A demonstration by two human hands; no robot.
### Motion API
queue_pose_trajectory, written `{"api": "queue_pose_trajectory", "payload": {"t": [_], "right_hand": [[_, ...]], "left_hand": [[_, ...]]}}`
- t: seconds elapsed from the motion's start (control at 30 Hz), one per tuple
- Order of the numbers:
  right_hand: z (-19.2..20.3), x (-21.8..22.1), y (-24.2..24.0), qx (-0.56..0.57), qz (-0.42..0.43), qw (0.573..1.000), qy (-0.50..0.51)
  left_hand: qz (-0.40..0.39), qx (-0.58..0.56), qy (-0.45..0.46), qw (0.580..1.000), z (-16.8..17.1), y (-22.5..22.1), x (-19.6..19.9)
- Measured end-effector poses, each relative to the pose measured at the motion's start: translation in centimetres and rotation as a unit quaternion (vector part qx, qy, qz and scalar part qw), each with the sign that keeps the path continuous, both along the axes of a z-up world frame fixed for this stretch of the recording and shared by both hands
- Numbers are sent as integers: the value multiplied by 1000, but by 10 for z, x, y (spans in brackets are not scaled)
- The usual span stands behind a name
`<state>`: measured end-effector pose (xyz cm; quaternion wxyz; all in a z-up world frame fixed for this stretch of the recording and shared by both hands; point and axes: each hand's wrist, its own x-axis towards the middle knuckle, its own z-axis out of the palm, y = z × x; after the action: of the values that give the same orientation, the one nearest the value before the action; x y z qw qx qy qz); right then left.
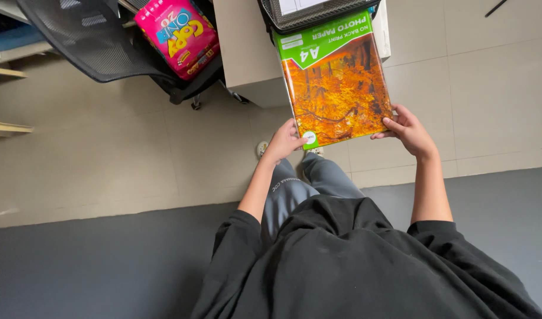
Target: Organizing various types of paper, envelopes, and photo paper into a multi-tier desk tray.
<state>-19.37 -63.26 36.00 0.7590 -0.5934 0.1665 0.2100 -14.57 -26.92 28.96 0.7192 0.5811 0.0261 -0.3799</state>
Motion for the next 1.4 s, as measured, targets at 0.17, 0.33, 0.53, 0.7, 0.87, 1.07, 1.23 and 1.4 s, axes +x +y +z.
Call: {"api": "queue_pose_trajectory", "payload": {"t": [0.17,0.33,0.53,0.7,0.87,1.07,1.23,1.4], "right_hand": [[-12,18,0,3,-11,1000,-4],[-22,45,0,-4,-25,1000,-8],[-36,97,3,-8,-38,999,-5],[-60,143,3,-17,-89,996,-27],[-75,187,2,-45,-118,992,-21],[-100,228,6,-81,-138,985,-70],[-109,246,15,-110,-157,974,-118],[-113,257,21,-117,-215,954,-176]], "left_hand": [[3,3,-7,1000,-22,-2,25],[5,24,-20,1000,-28,-4,55],[29,41,-28,998,-31,-7,104],[81,74,-78,991,-38,-17,148],[174,90,-142,970,-61,-27,184],[290,122,-205,927,-60,-45,205],[373,137,-265,878,-71,-59,211],[382,214,-307,845,-22,-63,203]]}}
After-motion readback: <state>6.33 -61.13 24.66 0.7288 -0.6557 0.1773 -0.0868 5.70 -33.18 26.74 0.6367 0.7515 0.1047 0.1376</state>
